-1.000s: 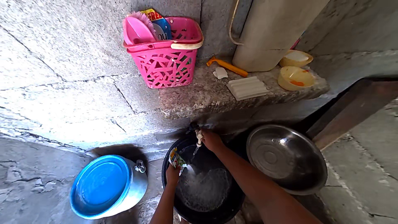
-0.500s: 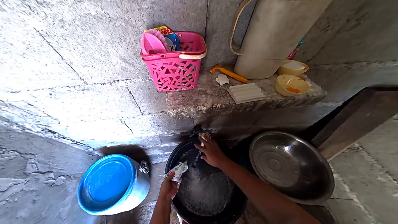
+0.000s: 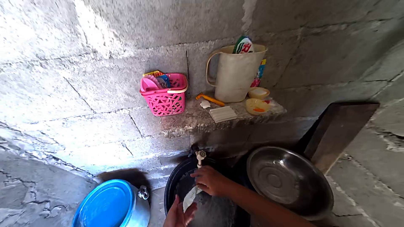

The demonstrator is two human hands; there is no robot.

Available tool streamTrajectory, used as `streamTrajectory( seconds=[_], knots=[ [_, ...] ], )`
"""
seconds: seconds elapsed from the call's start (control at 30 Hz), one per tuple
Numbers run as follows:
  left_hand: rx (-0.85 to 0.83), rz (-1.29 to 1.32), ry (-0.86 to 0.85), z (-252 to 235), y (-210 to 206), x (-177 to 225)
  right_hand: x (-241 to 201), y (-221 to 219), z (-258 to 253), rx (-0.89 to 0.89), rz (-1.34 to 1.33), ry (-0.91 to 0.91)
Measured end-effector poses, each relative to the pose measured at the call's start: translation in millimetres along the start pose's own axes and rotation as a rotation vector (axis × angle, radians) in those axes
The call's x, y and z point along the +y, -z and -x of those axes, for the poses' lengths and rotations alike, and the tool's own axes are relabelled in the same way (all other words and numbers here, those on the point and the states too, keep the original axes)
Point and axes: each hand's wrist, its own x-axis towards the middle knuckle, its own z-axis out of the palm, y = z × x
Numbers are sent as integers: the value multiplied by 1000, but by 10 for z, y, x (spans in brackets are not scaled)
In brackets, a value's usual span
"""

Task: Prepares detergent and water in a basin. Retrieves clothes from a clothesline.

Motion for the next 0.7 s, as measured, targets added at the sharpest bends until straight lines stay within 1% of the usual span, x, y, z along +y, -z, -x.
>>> streamTrajectory(
  seconds=[0.07,0.1,0.17,0.23,0.3,0.37,0.4,0.47,0.53,0.6,0.7],
  knots=[
    [32,-239,-22,27,20,-10,-148,168,97,-43,36,-35],
    [58,-339,-87,50,2,-11,-209,244,136,-73,55,-70],
    [31,-575,-311,155,-131,41,-304,371,196,-140,86,-133],
    [-62,-878,-516,289,-395,180,-370,441,233,-194,98,-170],
    [-93,-1175,-586,408,-699,333,-397,477,264,-193,82,-174],
    [-43,-1380,-622,467,-942,411,-382,507,325,-136,35,-153],
    [-12,-1421,-653,483,-1017,440,-365,527,365,-94,-6,-137],
    [30,-1419,-701,514,-1093,501,-321,568,456,-24,-109,-130],
    [33,-1384,-724,538,-1114,562,-278,619,540,-26,-177,-187],
    [28,-1340,-744,544,-1103,593,-202,627,617,-12,-171,-214],
    [5,-1301,-738,518,-1096,621,-119,622,709,94,-124,-160]
  ],
)
